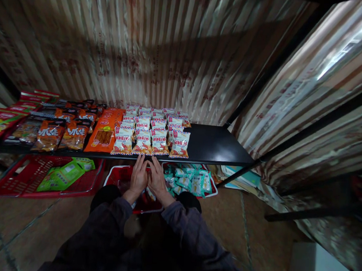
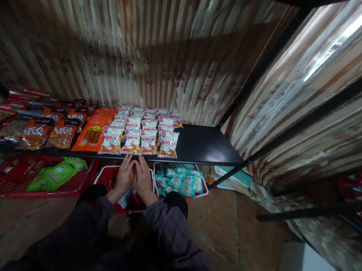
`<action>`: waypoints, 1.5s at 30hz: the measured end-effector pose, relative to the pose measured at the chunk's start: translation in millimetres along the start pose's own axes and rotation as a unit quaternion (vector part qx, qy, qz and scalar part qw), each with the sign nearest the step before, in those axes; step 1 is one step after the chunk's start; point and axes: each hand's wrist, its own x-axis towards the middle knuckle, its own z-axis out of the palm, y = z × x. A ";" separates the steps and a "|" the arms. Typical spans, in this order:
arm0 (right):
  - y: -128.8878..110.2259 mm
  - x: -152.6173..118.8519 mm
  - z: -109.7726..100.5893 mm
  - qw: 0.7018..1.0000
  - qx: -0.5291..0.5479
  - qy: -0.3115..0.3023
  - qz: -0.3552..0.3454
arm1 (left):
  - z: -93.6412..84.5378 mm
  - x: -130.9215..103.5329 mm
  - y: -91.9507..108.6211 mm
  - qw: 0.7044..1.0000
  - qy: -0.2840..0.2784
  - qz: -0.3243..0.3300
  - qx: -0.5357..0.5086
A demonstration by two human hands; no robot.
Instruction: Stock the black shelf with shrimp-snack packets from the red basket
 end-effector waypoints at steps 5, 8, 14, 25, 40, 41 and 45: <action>-5.7 -31.7 4.7 0.999 -0.011 -0.024 0.037 | 5.7 -29.2 -1.5 0.998 -0.051 -0.028 -0.007; -9.5 -48.2 4.9 0.997 -0.010 -0.044 0.064 | 5.3 -46.4 2.9 0.994 -0.090 -0.059 -0.020; -3.2 -80.4 13.6 0.989 -0.016 -0.105 0.106 | 14.8 -82.2 10.7 0.975 -0.183 -0.126 -0.001; 30.6 -96.0 37.1 0.941 0.009 -0.269 0.204 | 49.4 -102.5 3.6 0.896 -0.378 -0.233 -0.003; 35.3 -96.8 44.2 0.932 0.056 -0.293 0.205 | 47.2 -101.8 1.6 0.881 -0.385 -0.270 -0.051; 36.0 -95.7 44.7 0.935 0.056 -0.285 0.205 | 46.7 -99.5 2.1 0.879 -0.386 -0.275 -0.050; 40.9 -88.5 46.2 0.937 0.047 -0.277 0.209 | 44.0 -85.7 5.0 0.874 -0.397 -0.277 -0.051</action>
